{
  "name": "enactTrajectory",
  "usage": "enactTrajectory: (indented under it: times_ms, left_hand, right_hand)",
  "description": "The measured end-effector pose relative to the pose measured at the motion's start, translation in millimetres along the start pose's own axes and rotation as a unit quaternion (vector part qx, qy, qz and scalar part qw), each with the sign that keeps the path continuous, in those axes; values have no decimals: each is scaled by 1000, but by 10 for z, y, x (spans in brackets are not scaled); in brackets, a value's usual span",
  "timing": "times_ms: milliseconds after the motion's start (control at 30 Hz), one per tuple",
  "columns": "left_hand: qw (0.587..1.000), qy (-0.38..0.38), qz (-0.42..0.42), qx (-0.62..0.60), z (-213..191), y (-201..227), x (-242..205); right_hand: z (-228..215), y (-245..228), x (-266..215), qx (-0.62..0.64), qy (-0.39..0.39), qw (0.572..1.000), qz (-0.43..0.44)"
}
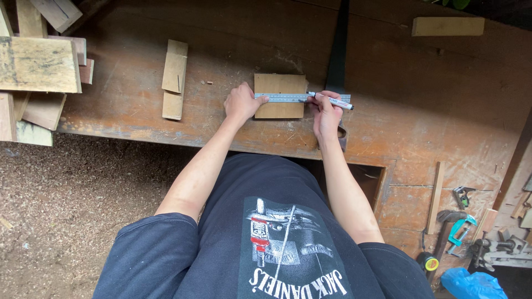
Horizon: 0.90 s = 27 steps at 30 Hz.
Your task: The person measures small wooden pieces with a metal ruler and marks them with a marker on a workbench. They repeatedly position the ruler, align it with the wood edges, and draw lines to indicate cut or assembly points.
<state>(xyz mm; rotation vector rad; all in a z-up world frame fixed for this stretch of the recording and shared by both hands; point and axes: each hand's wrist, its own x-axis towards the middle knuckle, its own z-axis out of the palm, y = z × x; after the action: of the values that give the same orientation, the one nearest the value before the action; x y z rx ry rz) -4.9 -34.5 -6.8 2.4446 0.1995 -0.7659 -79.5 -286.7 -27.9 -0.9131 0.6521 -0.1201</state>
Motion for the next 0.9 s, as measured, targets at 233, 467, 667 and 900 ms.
enactTrajectory:
  times_ms: [233,467,667,900]
  left_hand:
    - [999,26,29,-6,2,-34,-25]
    - [998,37,45,-20,20,-79,-95]
    - [996,55,71,-1,11,-76,-87]
    - [993,36,105,-40,-14,-142,-162]
  right_hand:
    - [-46,138,201,17,-16,1000,-12]
    - [-105,181,193,24,-24,999,-14]
    - [-65,167,162,31,-30,999,-21]
    - [59,-3,28,28,-42,998,-27]
